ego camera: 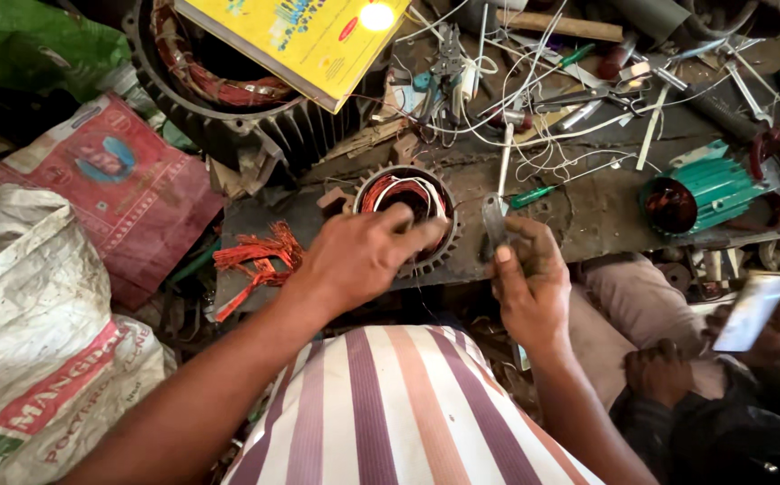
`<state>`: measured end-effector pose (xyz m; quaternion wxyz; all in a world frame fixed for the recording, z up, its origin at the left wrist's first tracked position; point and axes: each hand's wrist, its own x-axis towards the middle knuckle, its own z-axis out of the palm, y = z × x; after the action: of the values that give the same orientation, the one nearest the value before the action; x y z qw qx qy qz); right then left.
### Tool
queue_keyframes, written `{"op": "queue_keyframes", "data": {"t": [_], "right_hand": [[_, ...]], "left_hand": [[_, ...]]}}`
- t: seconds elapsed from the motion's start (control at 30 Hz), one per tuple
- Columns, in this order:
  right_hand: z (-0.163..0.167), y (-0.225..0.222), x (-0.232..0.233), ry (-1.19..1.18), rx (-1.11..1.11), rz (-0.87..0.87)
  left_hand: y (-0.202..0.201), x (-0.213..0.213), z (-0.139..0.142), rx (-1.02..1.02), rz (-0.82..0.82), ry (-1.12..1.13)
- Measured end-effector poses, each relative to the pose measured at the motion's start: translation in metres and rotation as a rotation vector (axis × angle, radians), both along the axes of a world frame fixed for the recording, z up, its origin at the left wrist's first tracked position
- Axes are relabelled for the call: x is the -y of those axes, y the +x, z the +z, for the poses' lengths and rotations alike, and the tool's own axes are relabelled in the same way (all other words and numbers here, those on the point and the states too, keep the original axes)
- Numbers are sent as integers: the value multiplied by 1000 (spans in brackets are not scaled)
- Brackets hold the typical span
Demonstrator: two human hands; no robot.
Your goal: The person winds insulated copper wire by hand into the slots of an electric motor stator, pressing each coil turn into place around the stator core. They use combination pliers to grip and position the wire and a flat blade to trim and tuck the wire ends, working turn by turn around the stator.
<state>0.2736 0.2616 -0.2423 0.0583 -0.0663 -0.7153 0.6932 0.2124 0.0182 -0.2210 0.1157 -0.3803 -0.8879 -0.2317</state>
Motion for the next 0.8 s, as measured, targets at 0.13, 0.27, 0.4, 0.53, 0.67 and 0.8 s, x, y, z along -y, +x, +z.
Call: {"op": "queue_keyframes", "data": {"t": [0.13, 0.27, 0.4, 0.53, 0.67, 0.8], "right_hand": [[-2, 2, -3, 66, -10, 31], [-5, 4, -8, 165, 24, 29], [-9, 6, -14, 93, 74, 22], [-11, 4, -15, 142, 96, 27], [-5, -5, -3, 427, -147, 40], [9, -14, 15, 647, -199, 147]], "left_hand": [[-14, -3, 3, -54, -78, -199], [-6, -3, 0, -78, 11, -31], [13, -3, -6, 24, 233, 146], [20, -2, -13, 224, 406, 350], [20, 0, -17, 402, 438, 472], [30, -10, -10, 425, 393, 483]]}}
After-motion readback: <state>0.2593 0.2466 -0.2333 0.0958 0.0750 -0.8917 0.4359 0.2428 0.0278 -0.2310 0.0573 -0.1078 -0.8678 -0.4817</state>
